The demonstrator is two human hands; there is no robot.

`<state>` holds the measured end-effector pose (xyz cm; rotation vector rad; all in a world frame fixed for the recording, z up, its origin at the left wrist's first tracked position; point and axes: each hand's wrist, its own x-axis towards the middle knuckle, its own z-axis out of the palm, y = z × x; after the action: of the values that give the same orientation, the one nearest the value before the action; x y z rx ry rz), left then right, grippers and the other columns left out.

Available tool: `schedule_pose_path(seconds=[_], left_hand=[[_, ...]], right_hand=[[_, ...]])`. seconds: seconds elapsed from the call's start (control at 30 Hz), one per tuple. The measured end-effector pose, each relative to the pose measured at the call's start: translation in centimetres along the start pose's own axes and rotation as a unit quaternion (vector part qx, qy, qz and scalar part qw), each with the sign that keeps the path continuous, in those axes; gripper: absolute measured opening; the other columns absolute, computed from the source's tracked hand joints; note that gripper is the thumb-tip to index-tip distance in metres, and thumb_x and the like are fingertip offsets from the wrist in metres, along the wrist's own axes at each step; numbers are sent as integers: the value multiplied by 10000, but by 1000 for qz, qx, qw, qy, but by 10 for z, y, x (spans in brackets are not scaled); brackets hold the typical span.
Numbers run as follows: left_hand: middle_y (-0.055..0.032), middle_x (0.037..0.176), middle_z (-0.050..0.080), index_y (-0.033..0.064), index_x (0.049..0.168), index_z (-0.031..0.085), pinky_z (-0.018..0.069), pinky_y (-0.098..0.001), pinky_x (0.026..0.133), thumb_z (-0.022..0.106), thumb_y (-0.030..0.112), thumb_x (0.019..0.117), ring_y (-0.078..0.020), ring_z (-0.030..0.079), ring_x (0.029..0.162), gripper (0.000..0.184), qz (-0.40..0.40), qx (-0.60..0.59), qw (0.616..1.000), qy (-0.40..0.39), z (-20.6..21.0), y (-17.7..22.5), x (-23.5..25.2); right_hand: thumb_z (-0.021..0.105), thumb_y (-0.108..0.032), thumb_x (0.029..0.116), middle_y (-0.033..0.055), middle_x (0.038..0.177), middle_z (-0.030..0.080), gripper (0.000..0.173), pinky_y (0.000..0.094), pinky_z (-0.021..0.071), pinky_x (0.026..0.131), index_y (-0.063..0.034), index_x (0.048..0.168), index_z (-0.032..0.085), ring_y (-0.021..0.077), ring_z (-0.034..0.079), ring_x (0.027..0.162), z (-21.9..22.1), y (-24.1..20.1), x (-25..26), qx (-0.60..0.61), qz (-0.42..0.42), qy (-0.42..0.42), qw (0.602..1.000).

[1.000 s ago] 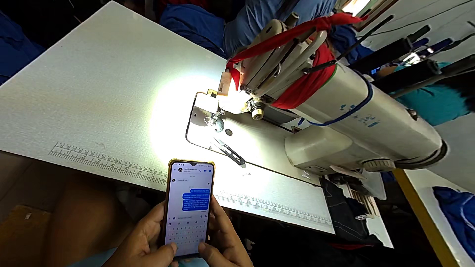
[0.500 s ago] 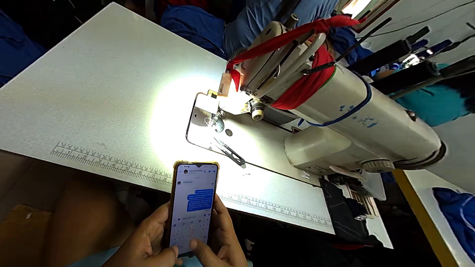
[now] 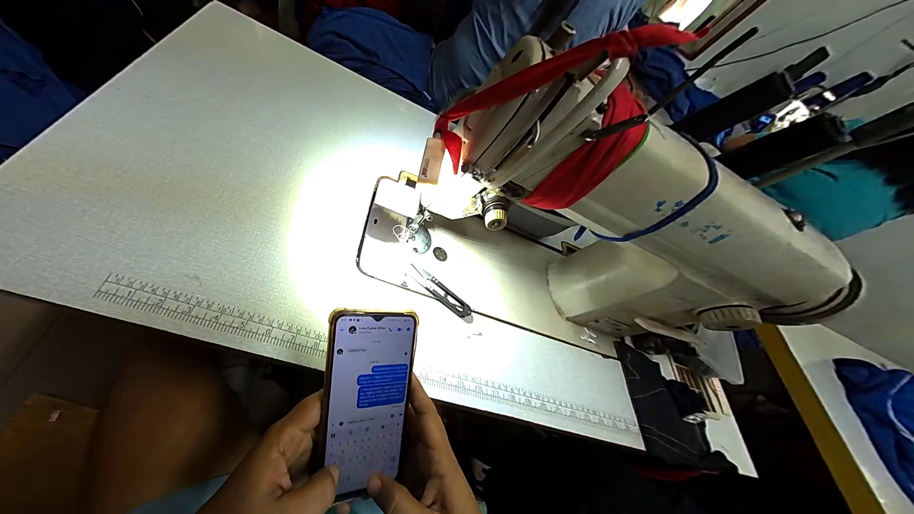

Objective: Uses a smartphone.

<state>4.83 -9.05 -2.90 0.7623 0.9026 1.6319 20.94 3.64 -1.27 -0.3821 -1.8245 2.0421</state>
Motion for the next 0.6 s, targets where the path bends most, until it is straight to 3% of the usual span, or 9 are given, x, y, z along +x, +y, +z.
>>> schedule_pose_path(seconds=[0.13,0.23,0.3,0.43,0.6], left_hand=[[-73,1324,651,71,1449,393,641,-360,827,478,-147,892,-201,695,1122,604,-4,-9,1000,4,0,0,-1],[-84,1323,646,84,1449,393,644,-367,802,501,-146,874,-216,701,1100,628,-1,-33,999,-8,-2,-1,-1],[-93,1323,645,85,1453,392,647,-375,795,508,-142,883,-227,707,1081,625,2,-38,999,-12,-2,0,-1],[-80,1345,634,92,1478,379,647,-381,800,522,-132,884,-229,698,1105,650,8,-36,999,-20,-2,-1,-1],[-65,1364,626,86,1473,382,635,-367,846,528,-139,878,-207,678,1157,653,9,-34,999,-34,-2,-2,-1]], right_hand=[[561,135,882,232,1518,421,890,395,559,1029,120,1568,-6,233,574,1305,1,-2,0,-6,9,12,1000],[523,56,961,175,1484,480,776,392,593,955,89,1578,52,209,613,1244,-1,-4,-1,31,8,6,999],[460,-2,1022,142,1484,502,677,390,584,960,65,1586,92,189,615,1243,-3,-3,-1,61,10,12,998],[376,32,1032,131,1447,543,583,358,577,965,84,1567,151,165,633,1213,0,-1,-1,51,4,48,998],[522,20,989,156,1401,550,685,326,618,878,137,1532,120,149,654,1164,10,-1,0,-17,-10,77,997]])
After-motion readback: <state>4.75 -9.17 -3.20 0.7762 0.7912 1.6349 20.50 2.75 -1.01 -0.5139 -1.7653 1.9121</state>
